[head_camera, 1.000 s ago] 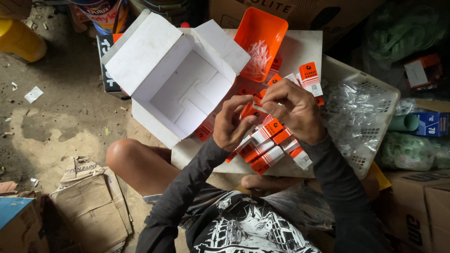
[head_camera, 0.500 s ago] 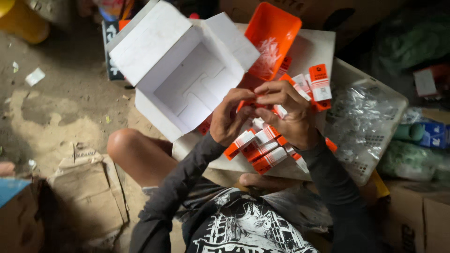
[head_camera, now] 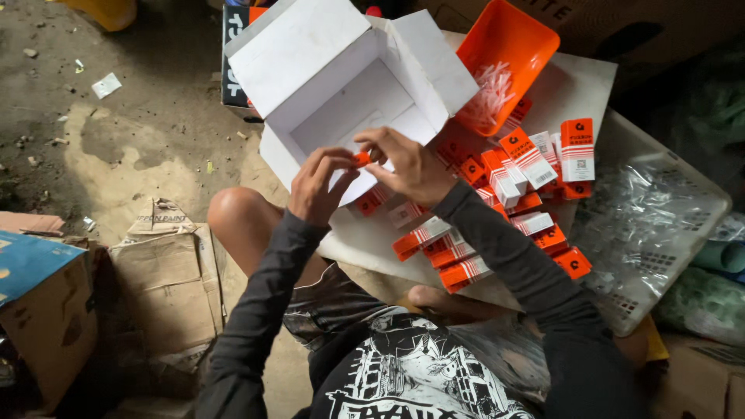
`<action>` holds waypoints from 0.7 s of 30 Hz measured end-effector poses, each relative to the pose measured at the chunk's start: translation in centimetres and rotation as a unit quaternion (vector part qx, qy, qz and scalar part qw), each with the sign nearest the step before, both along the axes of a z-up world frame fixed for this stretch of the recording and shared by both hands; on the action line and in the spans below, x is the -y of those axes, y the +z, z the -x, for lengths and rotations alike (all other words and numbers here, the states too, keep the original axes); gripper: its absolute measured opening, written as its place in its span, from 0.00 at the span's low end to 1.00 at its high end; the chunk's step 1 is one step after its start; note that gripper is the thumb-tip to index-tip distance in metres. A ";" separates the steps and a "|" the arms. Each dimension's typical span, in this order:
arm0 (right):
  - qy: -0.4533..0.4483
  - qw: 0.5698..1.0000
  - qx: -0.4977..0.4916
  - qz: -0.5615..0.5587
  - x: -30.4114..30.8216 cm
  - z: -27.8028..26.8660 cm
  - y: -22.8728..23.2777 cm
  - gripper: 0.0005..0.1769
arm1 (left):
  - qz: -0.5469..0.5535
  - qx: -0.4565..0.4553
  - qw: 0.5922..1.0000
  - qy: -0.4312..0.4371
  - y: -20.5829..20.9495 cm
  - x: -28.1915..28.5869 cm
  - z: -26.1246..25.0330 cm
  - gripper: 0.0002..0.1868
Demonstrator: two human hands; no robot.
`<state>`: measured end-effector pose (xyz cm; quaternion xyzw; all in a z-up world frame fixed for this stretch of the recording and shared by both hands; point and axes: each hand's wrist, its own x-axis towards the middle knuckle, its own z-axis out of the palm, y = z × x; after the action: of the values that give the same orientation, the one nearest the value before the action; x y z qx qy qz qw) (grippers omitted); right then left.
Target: The person unboxes small orange and white containers and organizes them into a white tray on a table.
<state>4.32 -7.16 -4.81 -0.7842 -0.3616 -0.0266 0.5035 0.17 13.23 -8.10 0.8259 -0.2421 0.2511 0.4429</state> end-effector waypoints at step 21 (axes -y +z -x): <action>-0.075 0.979 0.031 0.185 11.5 -2.2 -0.2 0.08 | -0.293 -0.040 0.955 -0.007 -1.7 -4.0 3.2 0.20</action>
<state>6.48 -18.67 -5.03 -0.8875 -0.3156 -0.0218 0.3350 -3.03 17.27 -9.76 0.9271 -0.2932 0.1330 0.1921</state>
